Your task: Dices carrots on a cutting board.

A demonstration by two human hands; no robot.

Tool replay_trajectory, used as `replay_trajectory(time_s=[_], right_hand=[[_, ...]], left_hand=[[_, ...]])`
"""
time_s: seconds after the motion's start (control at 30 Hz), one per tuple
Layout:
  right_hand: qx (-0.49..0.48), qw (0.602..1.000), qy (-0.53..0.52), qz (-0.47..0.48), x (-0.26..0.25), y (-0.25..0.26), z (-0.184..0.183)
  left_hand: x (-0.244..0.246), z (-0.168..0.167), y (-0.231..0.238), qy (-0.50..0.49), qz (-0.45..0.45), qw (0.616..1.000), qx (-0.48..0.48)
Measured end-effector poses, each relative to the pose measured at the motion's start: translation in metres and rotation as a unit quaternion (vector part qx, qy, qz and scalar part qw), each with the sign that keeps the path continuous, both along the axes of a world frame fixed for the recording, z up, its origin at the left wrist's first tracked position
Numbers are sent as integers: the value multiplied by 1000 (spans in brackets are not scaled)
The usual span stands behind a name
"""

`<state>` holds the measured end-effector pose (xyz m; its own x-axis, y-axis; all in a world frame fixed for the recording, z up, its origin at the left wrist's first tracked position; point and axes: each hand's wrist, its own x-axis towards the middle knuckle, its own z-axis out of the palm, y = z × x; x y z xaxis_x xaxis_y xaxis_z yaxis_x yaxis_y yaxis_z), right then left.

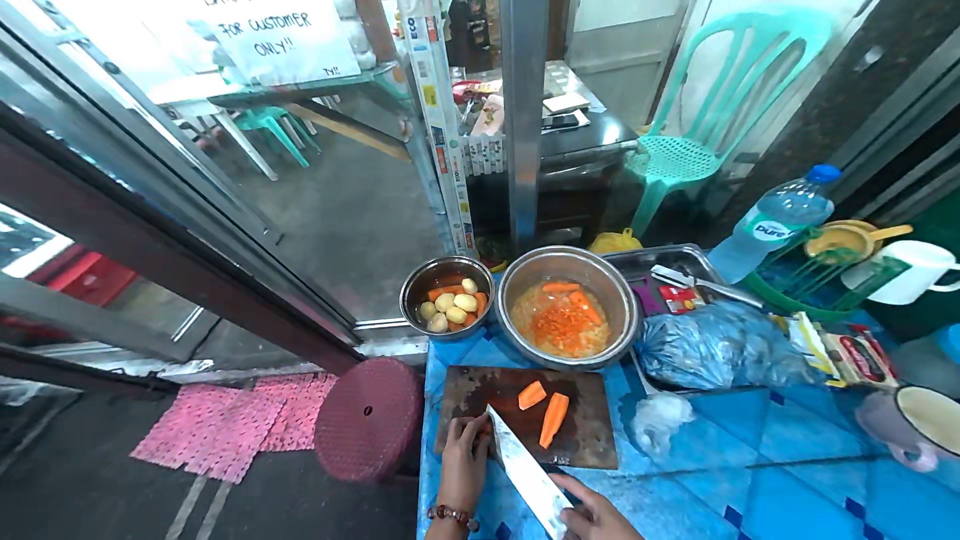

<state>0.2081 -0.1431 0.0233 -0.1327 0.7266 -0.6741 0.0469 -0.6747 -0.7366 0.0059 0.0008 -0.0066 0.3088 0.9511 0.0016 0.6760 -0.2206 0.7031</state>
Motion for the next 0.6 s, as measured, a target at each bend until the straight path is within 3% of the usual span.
replay_trajectory(time_s=[0.27, 0.43, 0.6], right_hand=[[24, 999, 40, 4, 17, 7, 11], [101, 995, 9, -20, 51, 6, 74], [142, 983, -23, -113, 75, 20, 129]], left_hand=[[14, 11, 2, -36, 35, 999, 18], [58, 75, 21, -88, -1, 994, 71], [126, 119, 68, -155, -51, 984, 77]])
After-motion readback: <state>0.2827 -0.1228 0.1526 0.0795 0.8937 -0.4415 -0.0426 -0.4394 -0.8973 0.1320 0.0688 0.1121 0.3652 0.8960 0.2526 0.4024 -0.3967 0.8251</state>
